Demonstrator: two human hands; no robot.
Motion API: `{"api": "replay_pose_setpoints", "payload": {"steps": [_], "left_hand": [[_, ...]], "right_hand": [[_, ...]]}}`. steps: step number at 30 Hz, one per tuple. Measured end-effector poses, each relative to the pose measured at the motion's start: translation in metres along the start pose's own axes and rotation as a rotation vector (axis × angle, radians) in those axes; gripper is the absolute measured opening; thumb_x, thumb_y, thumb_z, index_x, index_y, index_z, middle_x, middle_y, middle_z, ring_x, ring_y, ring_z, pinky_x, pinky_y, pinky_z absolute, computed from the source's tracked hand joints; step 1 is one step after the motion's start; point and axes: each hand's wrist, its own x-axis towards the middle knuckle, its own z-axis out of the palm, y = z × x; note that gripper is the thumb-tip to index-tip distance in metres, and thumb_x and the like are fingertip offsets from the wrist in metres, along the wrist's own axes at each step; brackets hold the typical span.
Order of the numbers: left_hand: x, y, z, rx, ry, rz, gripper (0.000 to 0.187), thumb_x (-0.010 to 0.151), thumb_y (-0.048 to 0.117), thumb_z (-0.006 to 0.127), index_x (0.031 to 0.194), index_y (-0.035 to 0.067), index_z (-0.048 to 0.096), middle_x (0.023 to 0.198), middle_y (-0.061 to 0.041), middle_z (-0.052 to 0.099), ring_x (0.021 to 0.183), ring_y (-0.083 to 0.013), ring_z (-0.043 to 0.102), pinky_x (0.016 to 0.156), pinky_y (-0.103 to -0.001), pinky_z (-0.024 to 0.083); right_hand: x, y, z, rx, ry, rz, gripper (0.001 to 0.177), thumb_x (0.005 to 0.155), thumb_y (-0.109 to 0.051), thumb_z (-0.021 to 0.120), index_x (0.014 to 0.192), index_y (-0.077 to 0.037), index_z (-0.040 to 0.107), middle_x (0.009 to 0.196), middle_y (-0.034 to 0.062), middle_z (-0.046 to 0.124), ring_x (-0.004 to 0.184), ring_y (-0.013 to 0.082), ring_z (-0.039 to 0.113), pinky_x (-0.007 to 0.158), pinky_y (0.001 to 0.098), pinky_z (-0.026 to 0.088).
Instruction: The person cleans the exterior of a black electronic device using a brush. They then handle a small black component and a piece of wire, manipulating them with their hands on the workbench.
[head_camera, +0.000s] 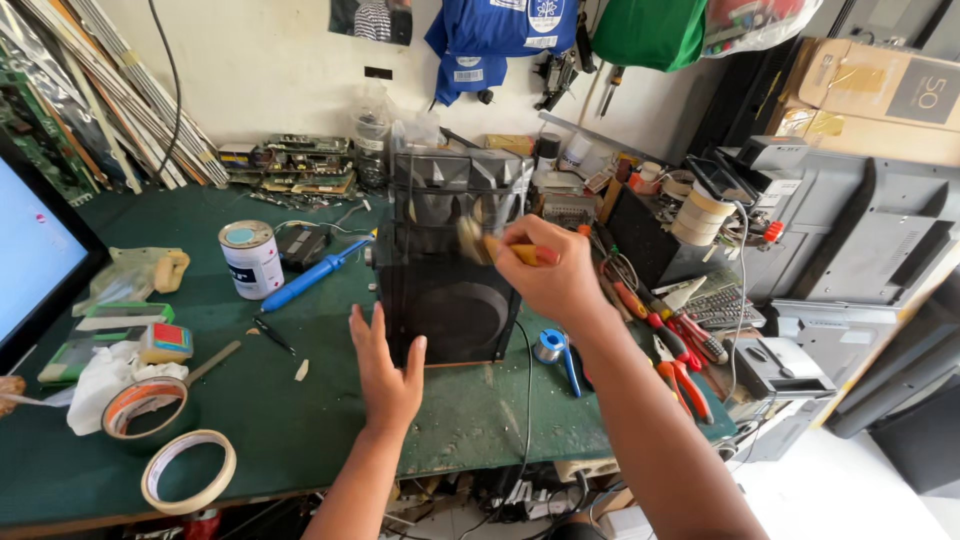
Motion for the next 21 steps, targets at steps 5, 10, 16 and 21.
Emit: {"api": "replay_pose_setpoints", "payload": {"steps": [5,10,16,21], "left_hand": [[-0.002,0.0,0.001,-0.036,0.025,0.029,0.078,0.095,0.024,0.079,0.159,-0.007,0.045,0.159,-0.045,0.039,0.146,-0.0617,0.042,0.121,-0.067,0.033],[0.0,0.0,0.002,-0.029,0.023,0.021,0.079,0.096,0.026,0.079,0.159,-0.007,0.045,0.158,-0.044,0.041,0.146,-0.0598,0.043,0.122,-0.066,0.033],[0.004,0.001,0.005,-0.055,0.023,0.038,0.078,0.097,0.024,0.078,0.16,-0.007,0.044,0.157,-0.044,0.042,0.145,-0.0596,0.044,0.122,-0.066,0.034],[-0.007,0.0,0.003,-0.035,0.017,-0.009,0.08,0.096,0.024,0.08,0.164,-0.002,0.044,0.16,-0.04,0.042,0.146,-0.0565,0.045,0.121,-0.065,0.035]], "right_hand": [[0.015,0.001,-0.01,-0.104,-0.047,-0.05,0.011,0.083,-0.017,0.085,0.09,-0.024,0.079,0.077,0.0024,0.075,0.069,0.0246,0.071,0.069,0.0356,0.058],[0.03,-0.026,-0.034,-0.093,-0.32,-0.081,0.014,0.078,-0.013,0.083,0.088,-0.009,0.074,0.075,0.018,0.073,0.068,0.0354,0.07,0.07,0.047,0.057],[0.043,-0.048,-0.01,0.098,-0.484,-0.234,0.012,0.088,-0.009,0.083,0.098,-0.014,0.079,0.092,0.0121,0.08,0.085,0.0373,0.078,0.08,0.0445,0.062],[0.058,-0.005,-0.03,-0.446,-0.563,-0.115,0.016,0.084,-0.03,0.082,0.097,-0.023,0.077,0.077,0.0134,0.076,0.077,0.0422,0.073,0.079,0.0498,0.058]]}}
